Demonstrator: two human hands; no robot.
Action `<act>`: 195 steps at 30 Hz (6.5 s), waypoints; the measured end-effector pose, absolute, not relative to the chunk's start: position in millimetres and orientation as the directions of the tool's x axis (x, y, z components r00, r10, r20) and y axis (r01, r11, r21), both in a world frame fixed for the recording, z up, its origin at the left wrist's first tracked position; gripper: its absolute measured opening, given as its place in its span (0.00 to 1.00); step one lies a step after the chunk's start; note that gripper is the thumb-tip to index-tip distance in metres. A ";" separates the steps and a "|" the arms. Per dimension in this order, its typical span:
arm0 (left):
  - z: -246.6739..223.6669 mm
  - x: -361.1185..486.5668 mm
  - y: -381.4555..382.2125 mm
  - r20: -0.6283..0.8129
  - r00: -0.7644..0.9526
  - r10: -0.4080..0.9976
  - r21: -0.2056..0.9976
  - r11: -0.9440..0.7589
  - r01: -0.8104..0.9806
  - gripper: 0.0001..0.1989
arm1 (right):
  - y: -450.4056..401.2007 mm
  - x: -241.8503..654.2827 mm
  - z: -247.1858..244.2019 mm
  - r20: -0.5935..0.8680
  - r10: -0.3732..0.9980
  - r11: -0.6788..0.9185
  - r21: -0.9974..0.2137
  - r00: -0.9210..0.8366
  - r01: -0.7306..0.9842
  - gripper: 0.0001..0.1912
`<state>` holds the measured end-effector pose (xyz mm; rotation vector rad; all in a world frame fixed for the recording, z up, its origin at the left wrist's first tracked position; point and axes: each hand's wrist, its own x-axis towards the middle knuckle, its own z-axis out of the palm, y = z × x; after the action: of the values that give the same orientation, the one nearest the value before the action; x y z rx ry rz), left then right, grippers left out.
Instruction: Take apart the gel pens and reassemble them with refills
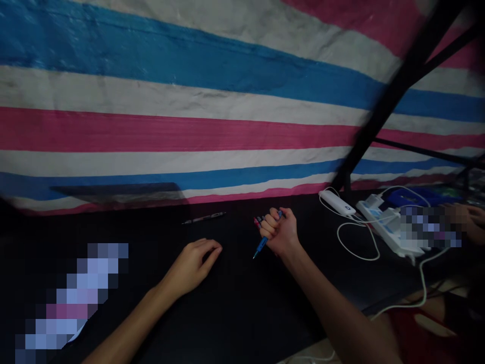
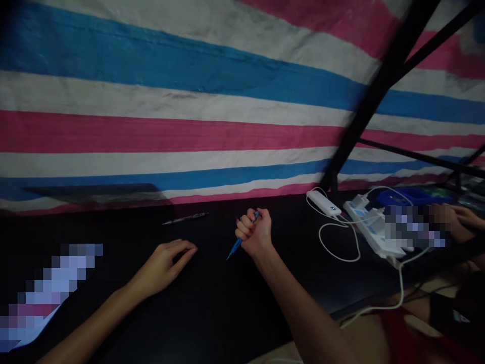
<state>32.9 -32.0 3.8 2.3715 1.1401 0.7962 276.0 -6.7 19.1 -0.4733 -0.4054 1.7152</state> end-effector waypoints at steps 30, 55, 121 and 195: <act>0.7 29.4 -28.6 0.272 0.518 0.811 0.530 -0.576 0.623 0.13 | -6.5 274.4 19.8 -0.072 0.976 -0.214 -0.532 -0.208 -0.820 0.18; -20.2 14.4 4.2 0.376 0.300 0.877 0.113 -0.364 0.925 0.19 | -13.6 239.7 -5.5 0.341 0.936 0.208 -0.337 -0.087 0.918 0.17; 16.2 17.3 -22.7 0.228 0.177 0.957 0.913 -0.273 0.302 0.13 | -16.2 236.8 5.3 0.167 0.927 0.229 -0.961 -0.336 0.155 0.12; 5.3 8.9 -15.6 0.364 0.195 0.911 0.736 -0.410 0.539 0.16 | -14.3 244.3 9.8 0.109 0.944 0.139 -0.988 -0.310 0.074 0.16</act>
<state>8.9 -15.6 5.3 2.0280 1.3508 1.1025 244.3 -14.3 9.8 -1.0203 -1.5639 1.2873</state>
